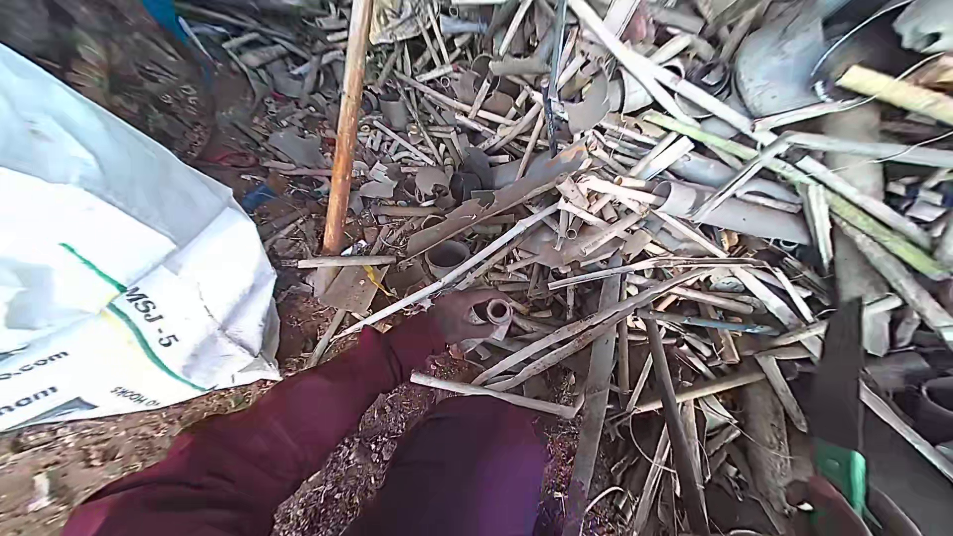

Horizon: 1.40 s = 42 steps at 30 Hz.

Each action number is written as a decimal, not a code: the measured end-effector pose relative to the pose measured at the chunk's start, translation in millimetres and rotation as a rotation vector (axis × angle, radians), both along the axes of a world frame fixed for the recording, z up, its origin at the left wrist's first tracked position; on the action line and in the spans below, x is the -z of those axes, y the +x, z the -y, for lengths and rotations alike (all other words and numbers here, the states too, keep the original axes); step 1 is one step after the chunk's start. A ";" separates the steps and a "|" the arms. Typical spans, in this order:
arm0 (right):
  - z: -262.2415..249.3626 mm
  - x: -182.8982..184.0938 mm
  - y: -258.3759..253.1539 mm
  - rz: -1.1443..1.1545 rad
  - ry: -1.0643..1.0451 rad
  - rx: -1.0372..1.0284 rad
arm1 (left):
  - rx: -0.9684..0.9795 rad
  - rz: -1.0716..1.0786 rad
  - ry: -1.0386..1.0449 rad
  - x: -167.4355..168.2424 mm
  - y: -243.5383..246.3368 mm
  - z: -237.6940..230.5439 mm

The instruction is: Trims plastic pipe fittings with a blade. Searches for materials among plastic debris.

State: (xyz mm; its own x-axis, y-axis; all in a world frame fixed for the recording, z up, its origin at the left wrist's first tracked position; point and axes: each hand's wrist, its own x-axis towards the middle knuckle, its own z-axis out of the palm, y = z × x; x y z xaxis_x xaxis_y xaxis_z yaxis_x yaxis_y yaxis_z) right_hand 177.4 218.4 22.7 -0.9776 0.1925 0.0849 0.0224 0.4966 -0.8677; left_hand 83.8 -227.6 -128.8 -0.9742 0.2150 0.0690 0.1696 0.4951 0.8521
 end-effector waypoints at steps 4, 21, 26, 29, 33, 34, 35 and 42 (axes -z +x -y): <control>45.2 -9.9 -32.9 -0.136 -0.207 0.000 | 0.278 -0.514 0.168 -105.3 1.9 -70.0; 25.5 -12.3 12.1 -0.206 -0.845 -0.196 | 0.406 0.024 0.716 -167.6 54.2 -231.4; -1.0 -19.7 17.6 -0.312 -0.705 -0.070 | 0.443 0.286 0.971 -164.5 42.9 -233.1; -5.8 -19.1 22.3 -0.274 -0.566 -0.055 | 0.438 0.319 0.983 -159.3 37.7 -234.7; -5.5 -11.8 23.8 -0.120 -0.429 -0.045 | 0.467 0.372 0.996 -158.3 35.4 -236.6; -5.5 -8.4 22.6 -0.113 -0.381 -0.042 | 0.483 0.381 1.005 -158.2 34.6 -236.8; -5.4 -5.7 21.4 -0.113 -0.332 -0.033 | 0.508 0.388 1.019 -157.7 33.3 -236.6; -6.1 -4.0 15.3 -0.115 -0.251 0.020 | 0.680 0.425 1.065 -154.1 28.9 -234.0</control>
